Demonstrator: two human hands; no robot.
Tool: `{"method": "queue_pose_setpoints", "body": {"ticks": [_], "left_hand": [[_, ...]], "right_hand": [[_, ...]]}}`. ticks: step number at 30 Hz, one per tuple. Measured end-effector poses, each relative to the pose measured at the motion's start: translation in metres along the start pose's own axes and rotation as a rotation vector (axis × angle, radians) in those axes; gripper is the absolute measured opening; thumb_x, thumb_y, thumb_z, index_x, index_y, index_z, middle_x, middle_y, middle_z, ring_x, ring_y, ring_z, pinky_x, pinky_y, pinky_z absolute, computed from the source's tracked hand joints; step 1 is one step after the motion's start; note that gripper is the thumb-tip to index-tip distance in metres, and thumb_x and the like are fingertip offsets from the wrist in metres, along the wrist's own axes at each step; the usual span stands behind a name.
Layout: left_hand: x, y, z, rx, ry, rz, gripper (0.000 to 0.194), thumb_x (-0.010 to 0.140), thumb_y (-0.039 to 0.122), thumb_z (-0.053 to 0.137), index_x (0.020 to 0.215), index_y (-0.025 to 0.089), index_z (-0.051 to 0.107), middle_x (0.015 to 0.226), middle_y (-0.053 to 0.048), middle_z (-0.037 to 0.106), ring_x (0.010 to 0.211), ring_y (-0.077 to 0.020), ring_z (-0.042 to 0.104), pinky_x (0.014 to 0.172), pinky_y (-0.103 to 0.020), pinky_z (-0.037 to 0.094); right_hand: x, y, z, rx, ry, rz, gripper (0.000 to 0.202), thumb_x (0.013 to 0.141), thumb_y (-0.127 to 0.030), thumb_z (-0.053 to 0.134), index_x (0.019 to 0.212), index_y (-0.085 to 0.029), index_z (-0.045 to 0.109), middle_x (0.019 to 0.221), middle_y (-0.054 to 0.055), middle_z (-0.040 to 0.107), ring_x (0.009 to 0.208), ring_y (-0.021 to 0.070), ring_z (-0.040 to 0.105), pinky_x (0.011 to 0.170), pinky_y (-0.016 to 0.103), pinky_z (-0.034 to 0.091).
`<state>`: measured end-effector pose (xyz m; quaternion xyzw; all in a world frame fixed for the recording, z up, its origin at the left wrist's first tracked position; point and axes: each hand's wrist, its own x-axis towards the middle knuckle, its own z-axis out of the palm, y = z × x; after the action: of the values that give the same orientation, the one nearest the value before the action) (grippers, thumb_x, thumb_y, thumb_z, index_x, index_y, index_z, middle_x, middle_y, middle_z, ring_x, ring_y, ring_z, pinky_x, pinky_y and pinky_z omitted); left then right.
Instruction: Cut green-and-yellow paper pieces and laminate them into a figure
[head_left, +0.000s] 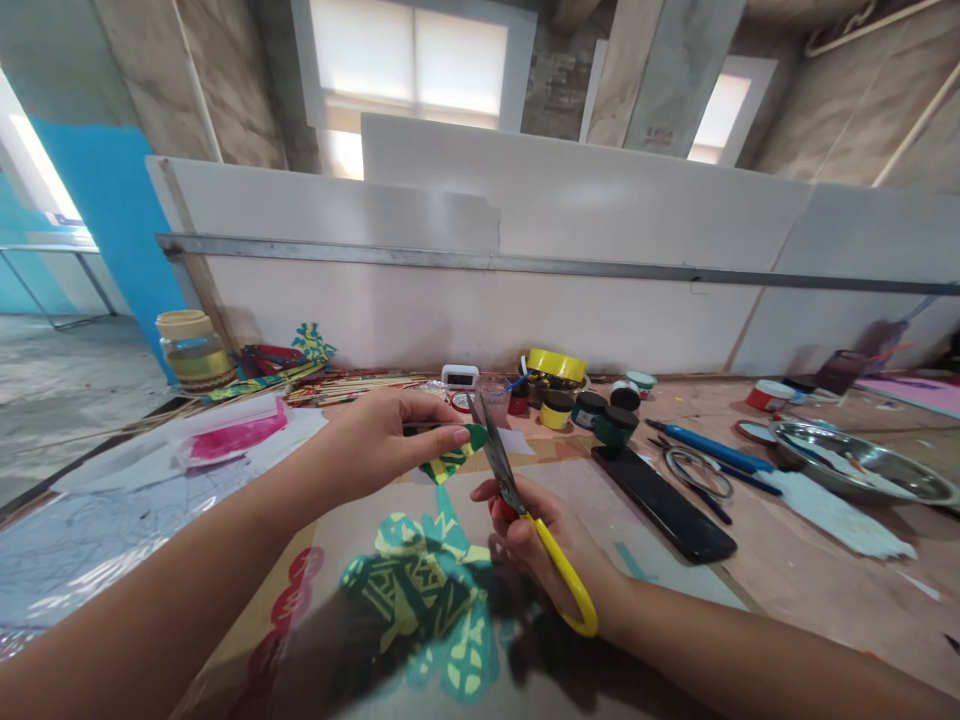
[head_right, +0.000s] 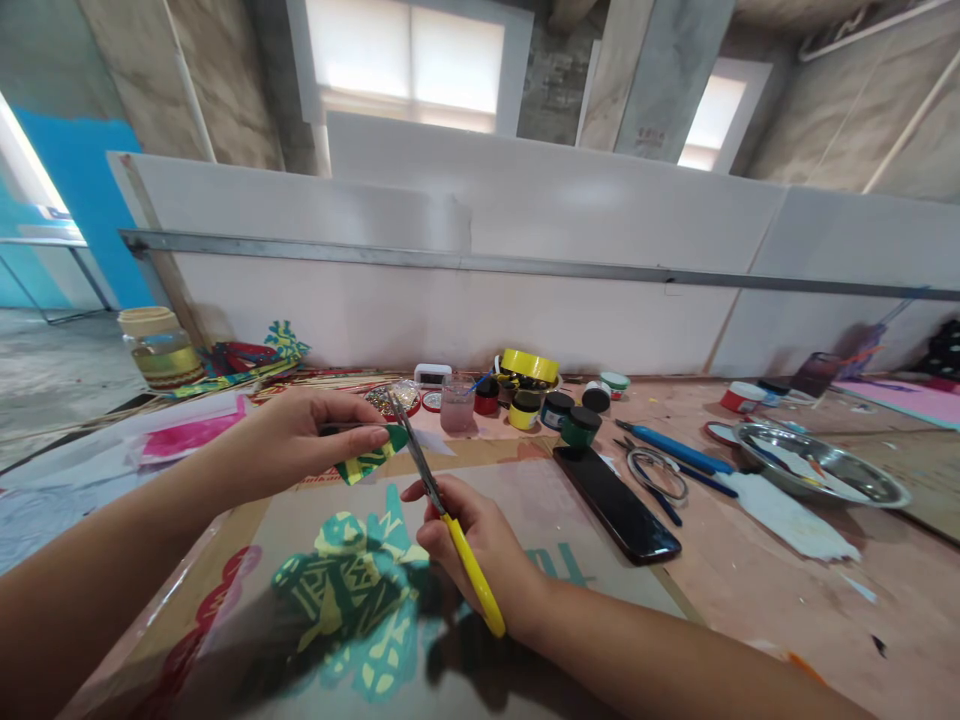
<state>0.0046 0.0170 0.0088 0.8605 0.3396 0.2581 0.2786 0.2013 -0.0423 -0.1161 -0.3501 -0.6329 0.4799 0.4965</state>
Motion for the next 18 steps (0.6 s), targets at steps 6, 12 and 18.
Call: {"method": "queue_pose_setpoints", "body": {"ticks": [6, 12, 18], "left_hand": [[-0.0010, 0.0003, 0.0005, -0.003, -0.002, -0.009, 0.027, 0.087, 0.040, 0.059, 0.079, 0.017, 0.071, 0.064, 0.003, 0.059, 0.056, -0.0088, 0.047, 0.050, -0.018, 0.036], [-0.0024, 0.0016, 0.0002, 0.023, 0.008, -0.028, 0.028, 0.086, 0.042, 0.059, 0.081, 0.018, 0.072, 0.062, 0.004, 0.058, 0.054, -0.0086, 0.046, 0.048, -0.018, 0.034], [-0.0010, -0.0009, -0.0006, 0.041, 0.017, -0.012, 0.029, 0.087, 0.044, 0.059, 0.082, 0.019, 0.072, 0.064, 0.003, 0.059, 0.056, -0.0087, 0.047, 0.049, -0.018, 0.035]], "right_hand": [[-0.0003, -0.0008, 0.0001, -0.026, 0.004, -0.002, 0.062, 0.079, -0.072, 0.055, 0.111, -0.019, 0.058, 0.080, -0.001, 0.042, 0.056, 0.0092, 0.036, 0.047, 0.022, 0.032], [0.0008, -0.0034, 0.0015, -0.037, 0.042, 0.025, 0.063, 0.077, -0.074, 0.056, 0.107, -0.019, 0.059, 0.079, -0.001, 0.041, 0.056, 0.0092, 0.035, 0.046, 0.022, 0.032], [-0.0001, -0.0034, 0.0012, -0.037, 0.046, 0.031, 0.060, 0.078, -0.071, 0.058, 0.108, -0.019, 0.060, 0.080, -0.001, 0.043, 0.058, 0.0102, 0.038, 0.048, 0.022, 0.033]]}}
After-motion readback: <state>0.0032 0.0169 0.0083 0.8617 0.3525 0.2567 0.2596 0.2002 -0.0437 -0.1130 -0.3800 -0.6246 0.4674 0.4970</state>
